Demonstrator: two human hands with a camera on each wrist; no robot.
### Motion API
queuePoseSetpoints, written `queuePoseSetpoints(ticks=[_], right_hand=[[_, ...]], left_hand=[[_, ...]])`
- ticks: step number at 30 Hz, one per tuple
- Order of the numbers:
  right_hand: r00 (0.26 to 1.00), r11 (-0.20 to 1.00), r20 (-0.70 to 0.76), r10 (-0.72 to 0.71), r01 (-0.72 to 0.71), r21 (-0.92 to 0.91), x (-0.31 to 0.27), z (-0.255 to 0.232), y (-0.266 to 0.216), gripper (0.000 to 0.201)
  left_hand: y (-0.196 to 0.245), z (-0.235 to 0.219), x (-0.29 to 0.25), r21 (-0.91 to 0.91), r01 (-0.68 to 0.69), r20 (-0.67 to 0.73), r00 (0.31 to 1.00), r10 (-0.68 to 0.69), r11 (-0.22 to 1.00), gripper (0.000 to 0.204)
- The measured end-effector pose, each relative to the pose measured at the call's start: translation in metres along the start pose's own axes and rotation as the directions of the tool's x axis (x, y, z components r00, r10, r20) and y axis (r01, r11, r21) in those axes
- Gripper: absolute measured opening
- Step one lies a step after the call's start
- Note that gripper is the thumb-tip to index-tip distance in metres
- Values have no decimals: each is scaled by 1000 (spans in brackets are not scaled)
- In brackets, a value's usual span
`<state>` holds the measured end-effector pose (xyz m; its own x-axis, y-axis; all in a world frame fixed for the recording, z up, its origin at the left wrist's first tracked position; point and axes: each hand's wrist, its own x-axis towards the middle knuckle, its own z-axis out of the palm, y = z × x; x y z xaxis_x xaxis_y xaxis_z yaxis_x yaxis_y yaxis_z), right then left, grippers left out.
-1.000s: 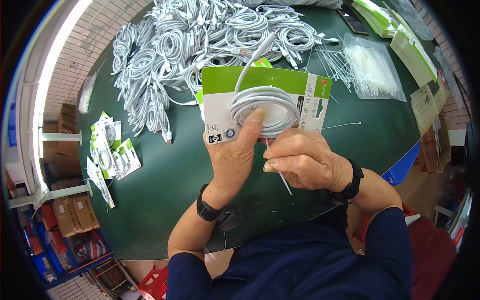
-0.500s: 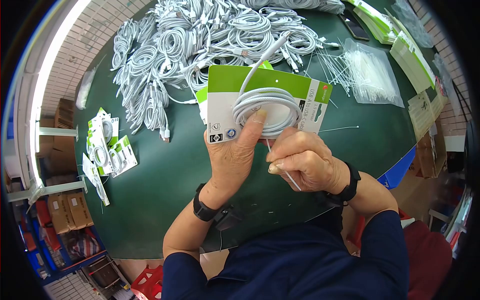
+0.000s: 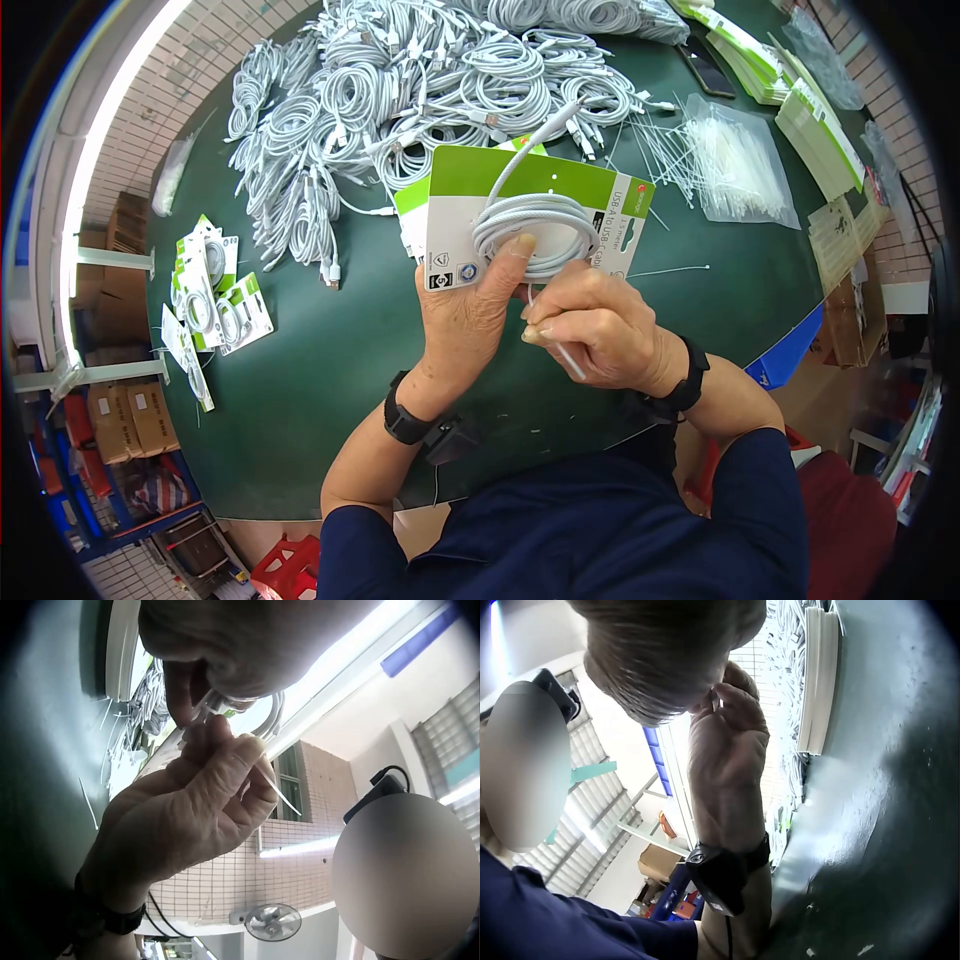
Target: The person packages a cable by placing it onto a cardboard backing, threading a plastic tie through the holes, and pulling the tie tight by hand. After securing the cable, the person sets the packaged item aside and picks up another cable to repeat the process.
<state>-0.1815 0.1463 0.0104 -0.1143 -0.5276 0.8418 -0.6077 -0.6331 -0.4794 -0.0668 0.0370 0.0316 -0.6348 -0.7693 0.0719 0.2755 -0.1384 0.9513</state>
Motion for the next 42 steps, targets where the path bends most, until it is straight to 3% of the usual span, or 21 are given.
queuePoseSetpoints(ticks=[5,11,26,42], right_hand=[[991,991,116,-62,75,-111,3,-6,2,27],[989,986,145,-4,28,-162,2,-8,2,26],[984,981,158,81,-51,-186,-6,-6,12,22],[985,982,167,48,-16,-186,-3,-9,8,21]], left_hand=[[1,-2,2,32,23,-9,1000,-23,999,24],[0,-6,5,69,38,-36,999,-36,997,24],[-13,-10,11,16,90,-26,996,-90,996,26],[-14,-8,10,53,123,-23,992,-122,991,27]])
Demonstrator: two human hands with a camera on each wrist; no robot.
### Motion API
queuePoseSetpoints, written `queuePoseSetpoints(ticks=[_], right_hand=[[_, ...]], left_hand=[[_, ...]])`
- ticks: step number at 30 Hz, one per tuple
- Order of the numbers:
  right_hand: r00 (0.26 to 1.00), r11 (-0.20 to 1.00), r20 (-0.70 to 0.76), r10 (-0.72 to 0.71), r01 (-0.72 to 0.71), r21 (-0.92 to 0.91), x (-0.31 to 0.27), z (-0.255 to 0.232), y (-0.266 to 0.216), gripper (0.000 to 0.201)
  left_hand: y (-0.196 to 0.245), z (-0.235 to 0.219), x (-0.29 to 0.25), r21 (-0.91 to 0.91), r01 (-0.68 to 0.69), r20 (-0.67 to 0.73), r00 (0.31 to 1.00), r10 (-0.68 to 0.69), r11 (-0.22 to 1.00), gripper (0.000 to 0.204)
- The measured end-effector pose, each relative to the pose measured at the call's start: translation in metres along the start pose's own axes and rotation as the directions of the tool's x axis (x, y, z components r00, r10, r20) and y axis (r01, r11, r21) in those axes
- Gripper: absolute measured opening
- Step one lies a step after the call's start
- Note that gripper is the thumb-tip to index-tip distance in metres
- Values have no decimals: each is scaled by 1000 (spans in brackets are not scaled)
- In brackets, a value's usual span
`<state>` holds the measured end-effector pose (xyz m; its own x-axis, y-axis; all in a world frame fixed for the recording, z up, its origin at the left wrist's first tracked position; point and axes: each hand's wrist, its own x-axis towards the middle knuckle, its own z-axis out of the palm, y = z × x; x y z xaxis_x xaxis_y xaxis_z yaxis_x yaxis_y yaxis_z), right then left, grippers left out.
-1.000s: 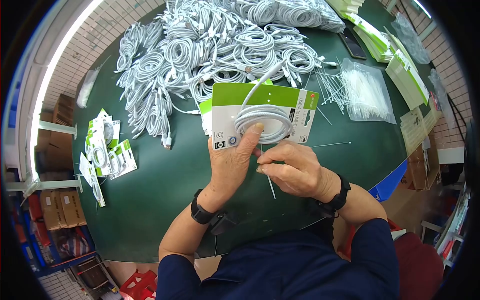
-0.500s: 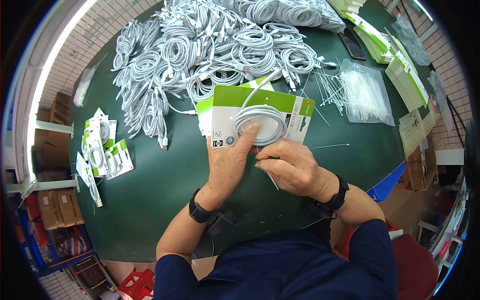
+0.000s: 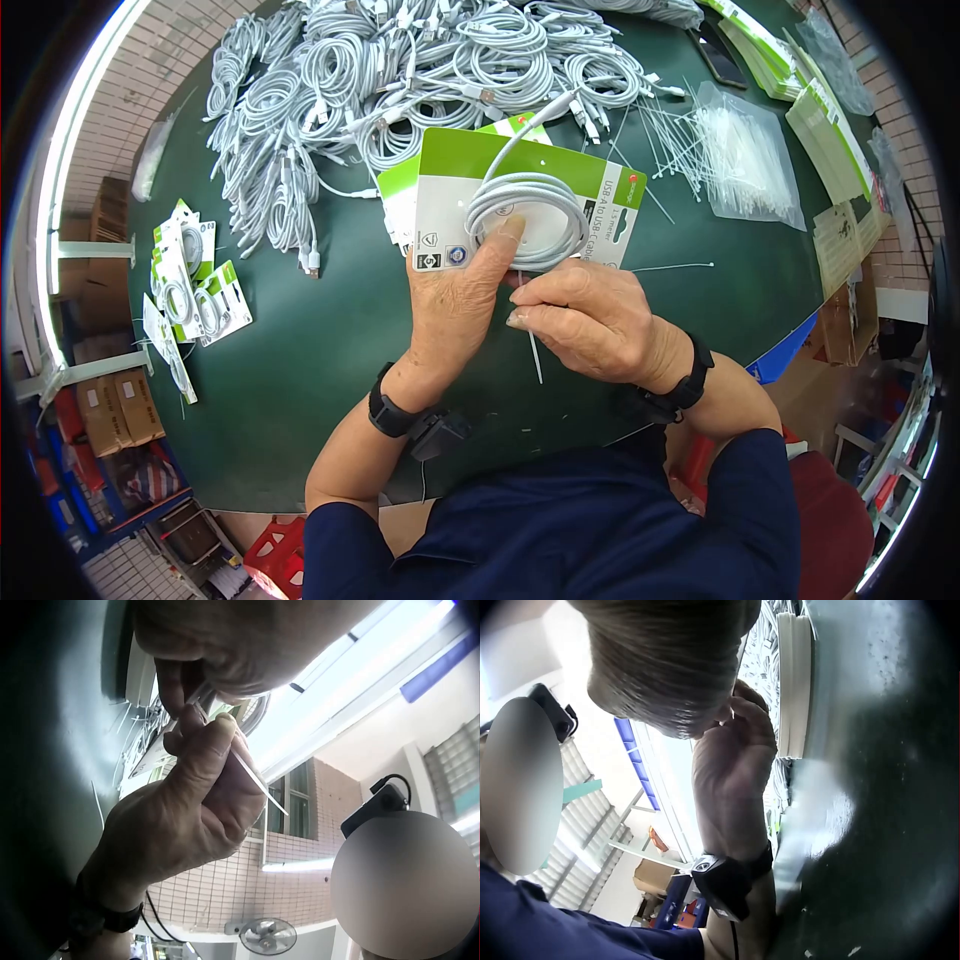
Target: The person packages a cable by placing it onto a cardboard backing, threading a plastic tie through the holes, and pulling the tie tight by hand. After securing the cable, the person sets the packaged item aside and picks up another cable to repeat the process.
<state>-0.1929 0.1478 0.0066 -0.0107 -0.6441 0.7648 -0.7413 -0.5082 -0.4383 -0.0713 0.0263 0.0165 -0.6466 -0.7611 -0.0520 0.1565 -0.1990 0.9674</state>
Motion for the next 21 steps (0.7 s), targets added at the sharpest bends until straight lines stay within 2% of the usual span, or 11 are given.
queuePoseSetpoints(ticks=[8,12,15,18,21], right_hand=[[999,1000,-31,-13,14,20,1,-2,-1,27],[975,988,-178,130,-114,100,9,-7,-1,25],[904,956,-325,278,-227,186,18,-4,0,20],[934,951,-199,297,-308,-27,13,-14,13,19],[967,975,-201,154,-182,-127,14,-8,24,21]], left_hand=[[-1,2,-1,-20,-15,-1,1000,15,1000,26],[3,6,-4,15,-68,-3,998,68,998,26],[1,8,-8,-64,25,41,999,-23,998,26],[-6,4,-4,-1,-106,135,985,105,994,27],[-13,4,-3,-74,-19,106,994,27,997,29]])
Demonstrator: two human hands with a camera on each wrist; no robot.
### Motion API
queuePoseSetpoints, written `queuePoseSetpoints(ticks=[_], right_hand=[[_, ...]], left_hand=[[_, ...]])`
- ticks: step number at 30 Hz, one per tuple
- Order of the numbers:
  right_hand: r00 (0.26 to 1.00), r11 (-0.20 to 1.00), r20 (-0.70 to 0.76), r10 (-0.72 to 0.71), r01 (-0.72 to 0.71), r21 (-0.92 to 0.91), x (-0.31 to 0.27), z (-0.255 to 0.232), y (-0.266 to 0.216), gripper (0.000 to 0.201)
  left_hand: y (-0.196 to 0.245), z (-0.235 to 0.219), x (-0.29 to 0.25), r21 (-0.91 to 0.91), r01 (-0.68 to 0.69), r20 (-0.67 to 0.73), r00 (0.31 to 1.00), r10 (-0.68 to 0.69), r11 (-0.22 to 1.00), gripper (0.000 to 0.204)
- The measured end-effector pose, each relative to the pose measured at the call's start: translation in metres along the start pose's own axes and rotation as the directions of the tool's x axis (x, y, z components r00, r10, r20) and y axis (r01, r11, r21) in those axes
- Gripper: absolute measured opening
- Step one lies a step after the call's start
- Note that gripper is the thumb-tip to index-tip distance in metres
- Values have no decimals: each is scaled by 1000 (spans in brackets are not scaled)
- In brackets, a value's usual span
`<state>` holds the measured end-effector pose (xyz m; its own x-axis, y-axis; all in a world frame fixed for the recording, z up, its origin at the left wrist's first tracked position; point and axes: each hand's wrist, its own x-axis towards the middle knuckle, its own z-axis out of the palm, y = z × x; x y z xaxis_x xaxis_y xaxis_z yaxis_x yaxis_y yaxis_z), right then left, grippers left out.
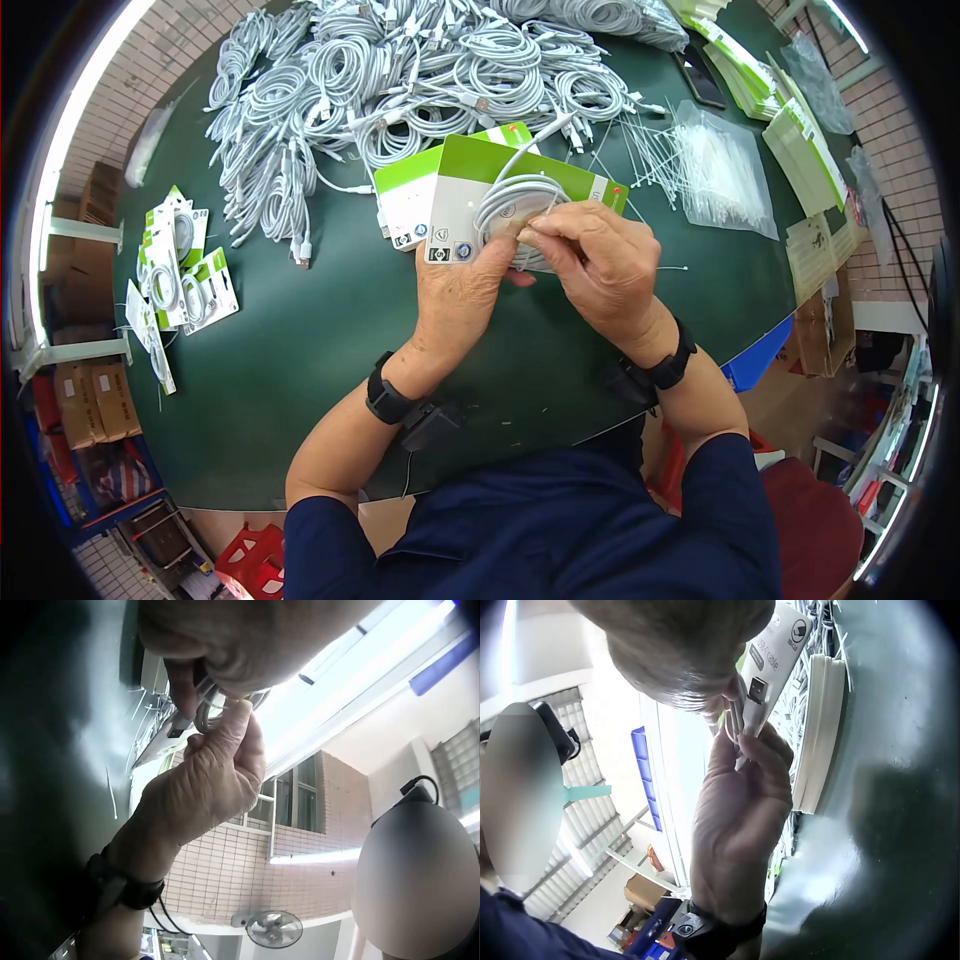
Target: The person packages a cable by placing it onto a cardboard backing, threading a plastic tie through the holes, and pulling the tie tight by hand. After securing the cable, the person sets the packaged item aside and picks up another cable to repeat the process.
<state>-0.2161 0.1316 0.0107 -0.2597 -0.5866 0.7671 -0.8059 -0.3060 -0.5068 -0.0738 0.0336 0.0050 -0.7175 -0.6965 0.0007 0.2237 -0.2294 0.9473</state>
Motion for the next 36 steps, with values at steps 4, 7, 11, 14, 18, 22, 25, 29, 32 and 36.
queuePoseSetpoints(ticks=[4,7,11,14,18,22,25,29,32,36], right_hand=[[985,965,68,-158,168,-200,5,-4,-2,32],[963,925,116,-243,266,-271,9,-4,-2,37],[958,929,163,-234,270,-253,7,-2,0,38],[957,934,193,-215,259,-247,8,-6,-2,40],[955,941,191,-226,265,-213,9,-9,-5,42],[945,929,148,-293,318,-192,9,-13,-7,44],[940,926,93,-327,339,-166,4,-16,-10,43],[946,932,76,-314,323,-167,5,-22,-23,38],[952,940,85,-294,304,-156,2,-27,-26,39],[960,953,55,-276,280,-111,-1,-26,-21,40]], left_hand=[[0,0,1,-43,18,-28,999,-20,999,29],[-1,-1,2,-77,50,-33,998,-52,996,31],[-5,-2,0,-83,73,-8,997,-74,994,36],[-6,-4,0,-93,100,-8,995,-102,991,36],[-4,-3,-1,-97,110,-10,994,-111,989,36],[2,0,-2,-102,66,-17,998,-68,993,33],[8,3,-4,-113,36,-20,999,-39,993,29],[16,4,-5,-94,0,12,1000,1,996,28],[18,3,-5,-119,-10,7,1000,11,993,27],[22,4,-6,-132,-5,-17,1000,3,991,26]])
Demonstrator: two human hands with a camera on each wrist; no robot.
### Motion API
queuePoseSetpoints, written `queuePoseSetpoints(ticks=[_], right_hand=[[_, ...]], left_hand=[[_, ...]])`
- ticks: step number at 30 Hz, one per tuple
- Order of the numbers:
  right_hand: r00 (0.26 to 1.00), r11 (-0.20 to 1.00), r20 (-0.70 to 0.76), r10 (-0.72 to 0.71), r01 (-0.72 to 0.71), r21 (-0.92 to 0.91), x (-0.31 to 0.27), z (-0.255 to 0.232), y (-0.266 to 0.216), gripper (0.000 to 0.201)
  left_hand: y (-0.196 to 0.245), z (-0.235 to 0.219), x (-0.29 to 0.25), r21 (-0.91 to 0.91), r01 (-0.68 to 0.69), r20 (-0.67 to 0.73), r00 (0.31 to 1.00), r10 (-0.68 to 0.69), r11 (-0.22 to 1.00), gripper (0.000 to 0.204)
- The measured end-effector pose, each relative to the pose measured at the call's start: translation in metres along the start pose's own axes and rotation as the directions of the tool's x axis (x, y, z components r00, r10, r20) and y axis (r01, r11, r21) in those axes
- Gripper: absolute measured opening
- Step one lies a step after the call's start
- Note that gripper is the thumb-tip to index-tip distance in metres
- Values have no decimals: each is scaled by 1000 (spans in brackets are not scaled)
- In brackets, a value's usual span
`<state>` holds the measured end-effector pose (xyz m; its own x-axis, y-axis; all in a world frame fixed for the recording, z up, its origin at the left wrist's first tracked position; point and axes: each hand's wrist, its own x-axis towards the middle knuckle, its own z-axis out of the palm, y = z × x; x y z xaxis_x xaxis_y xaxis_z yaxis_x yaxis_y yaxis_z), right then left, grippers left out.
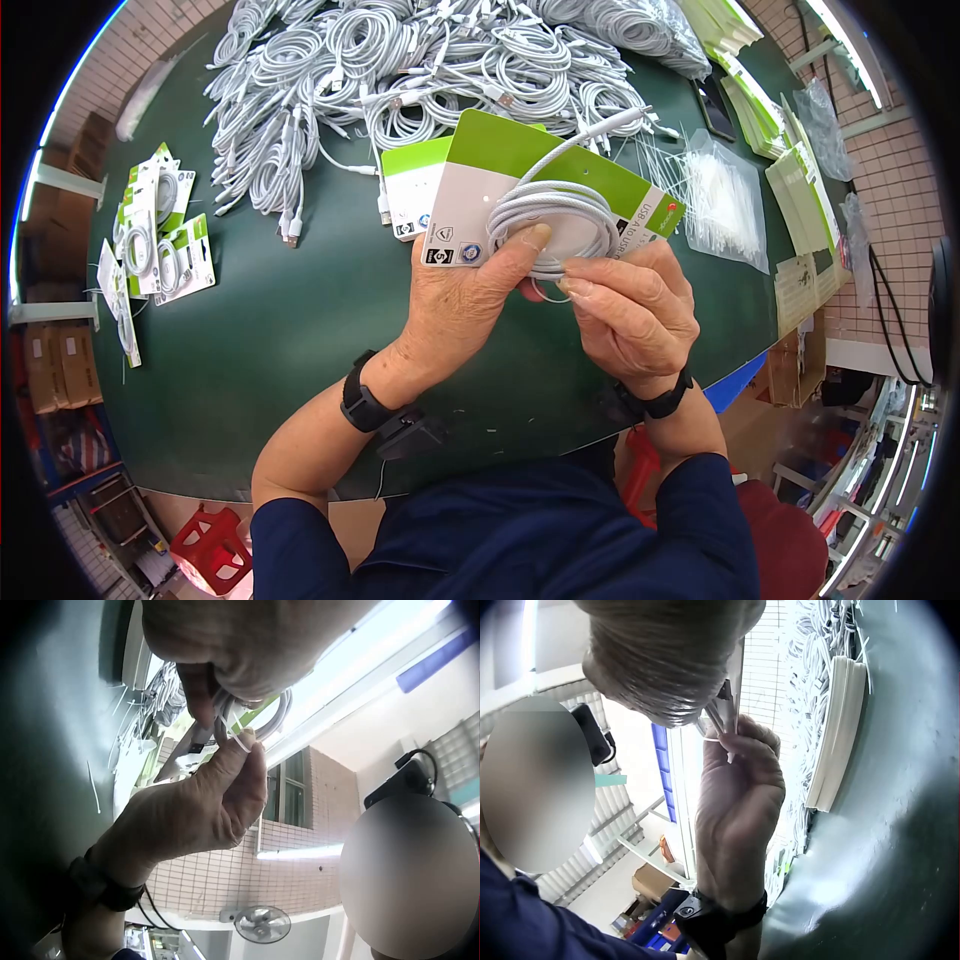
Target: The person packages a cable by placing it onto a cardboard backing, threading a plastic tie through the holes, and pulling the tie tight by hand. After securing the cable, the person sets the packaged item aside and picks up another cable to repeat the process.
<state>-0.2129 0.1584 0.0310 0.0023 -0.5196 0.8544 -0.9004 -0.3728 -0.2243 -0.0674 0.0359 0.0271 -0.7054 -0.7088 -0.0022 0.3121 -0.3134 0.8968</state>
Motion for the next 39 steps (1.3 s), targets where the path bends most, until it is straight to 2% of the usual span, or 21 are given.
queuePoseSetpoints(ticks=[24,27,30,36,39], right_hand=[[999,999,25,28,-27,-20,-1,6,1,42],[997,998,45,64,-64,4,-1,9,2,38],[986,981,26,163,-165,101,-3,14,3,35],[991,984,13,136,-137,116,-2,10,-1,33],[986,979,89,143,-154,132,-1,7,-4,26]], left_hand=[[-4,-3,1,-8,28,8,1000,-28,1000,25],[-7,-4,-2,47,15,13,1000,-16,999,23],[-5,0,-2,76,19,2,1000,-20,997,23],[-4,0,-3,51,-1,-8,1000,2,999,23],[0,-1,-1,23,15,-9,1000,-15,1000,22]])
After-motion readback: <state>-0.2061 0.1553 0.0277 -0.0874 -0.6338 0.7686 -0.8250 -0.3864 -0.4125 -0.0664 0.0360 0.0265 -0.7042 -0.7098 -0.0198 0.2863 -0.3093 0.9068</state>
